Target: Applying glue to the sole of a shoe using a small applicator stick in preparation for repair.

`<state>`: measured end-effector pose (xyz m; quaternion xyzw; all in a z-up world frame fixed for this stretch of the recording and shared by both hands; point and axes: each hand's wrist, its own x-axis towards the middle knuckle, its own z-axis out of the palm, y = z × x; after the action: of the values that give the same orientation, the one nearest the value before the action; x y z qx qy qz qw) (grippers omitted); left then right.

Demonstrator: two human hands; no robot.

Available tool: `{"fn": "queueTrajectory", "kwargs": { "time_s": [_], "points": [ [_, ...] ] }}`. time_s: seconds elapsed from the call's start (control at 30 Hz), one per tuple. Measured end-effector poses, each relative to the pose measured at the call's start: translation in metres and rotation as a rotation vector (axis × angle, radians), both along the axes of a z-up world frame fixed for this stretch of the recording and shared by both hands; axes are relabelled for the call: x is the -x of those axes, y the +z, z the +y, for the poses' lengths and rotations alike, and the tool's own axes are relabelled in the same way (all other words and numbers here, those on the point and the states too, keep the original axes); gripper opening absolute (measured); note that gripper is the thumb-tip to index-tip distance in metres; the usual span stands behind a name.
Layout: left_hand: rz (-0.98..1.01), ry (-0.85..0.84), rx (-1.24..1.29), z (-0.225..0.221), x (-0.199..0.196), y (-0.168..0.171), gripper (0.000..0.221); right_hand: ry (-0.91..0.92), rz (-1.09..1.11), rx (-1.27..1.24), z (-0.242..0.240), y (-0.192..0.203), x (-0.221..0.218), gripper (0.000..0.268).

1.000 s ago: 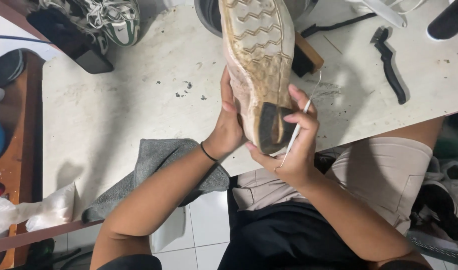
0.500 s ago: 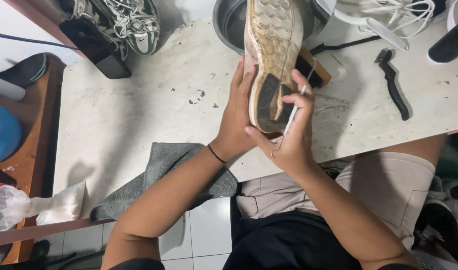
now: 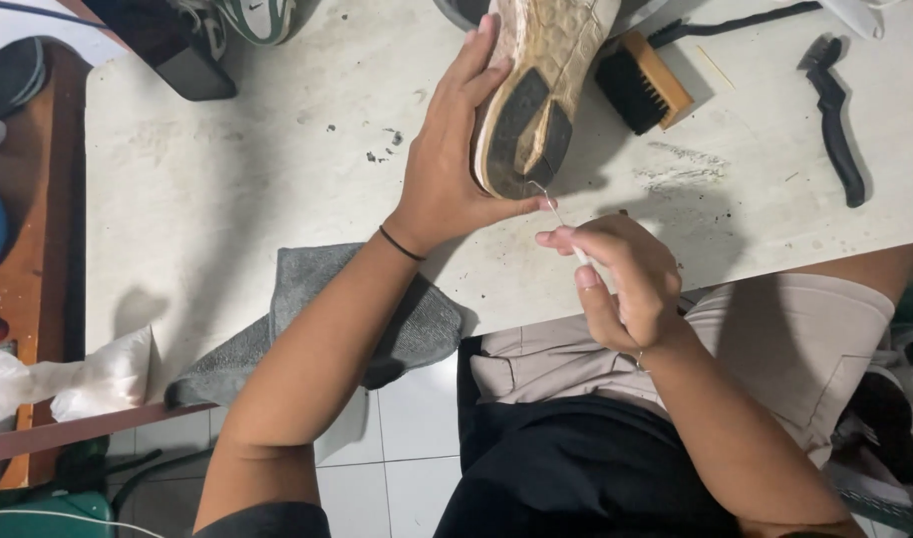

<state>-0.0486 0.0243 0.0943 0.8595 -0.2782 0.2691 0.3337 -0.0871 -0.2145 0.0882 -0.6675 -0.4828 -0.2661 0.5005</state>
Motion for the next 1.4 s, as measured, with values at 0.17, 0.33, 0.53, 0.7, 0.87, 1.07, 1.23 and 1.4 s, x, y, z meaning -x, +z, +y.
{"fn": "queueTrajectory", "kwargs": {
  "time_s": [0.17,0.33,0.53,0.7,0.87,1.07,1.23,1.4],
  "points": [
    [0.009,-0.033,0.021,0.0,0.0,-0.004,0.098,-0.079,-0.142,-0.065,0.005,-0.007,0.002,0.007],
    [0.05,-0.084,0.041,0.001,-0.003,-0.008,0.082,-0.106,-0.199,-0.04,0.004,-0.014,0.002,0.005],
    [0.008,-0.008,-0.008,-0.003,-0.001,-0.013,0.081,-0.003,-0.176,0.007,0.003,-0.023,0.0,0.01],
    [0.002,0.003,0.055,-0.008,0.002,-0.01,0.079,-0.039,-0.21,0.05,0.006,-0.018,0.0,0.009],
    [-0.023,0.018,0.059,-0.011,0.002,-0.01,0.079,-0.093,-0.293,0.087,0.008,-0.021,0.001,0.008],
    [0.015,0.034,0.059,-0.017,0.004,-0.006,0.081,-0.103,-0.31,0.096,0.008,-0.023,0.002,0.009],
    [0.019,0.057,0.109,-0.019,0.007,-0.004,0.078,-0.141,-0.352,0.091,0.011,-0.016,0.003,0.006],
    [-0.029,0.059,0.263,-0.021,0.005,-0.007,0.082,-0.15,-0.407,0.077,0.013,-0.007,0.006,0.017]
  ]
}}
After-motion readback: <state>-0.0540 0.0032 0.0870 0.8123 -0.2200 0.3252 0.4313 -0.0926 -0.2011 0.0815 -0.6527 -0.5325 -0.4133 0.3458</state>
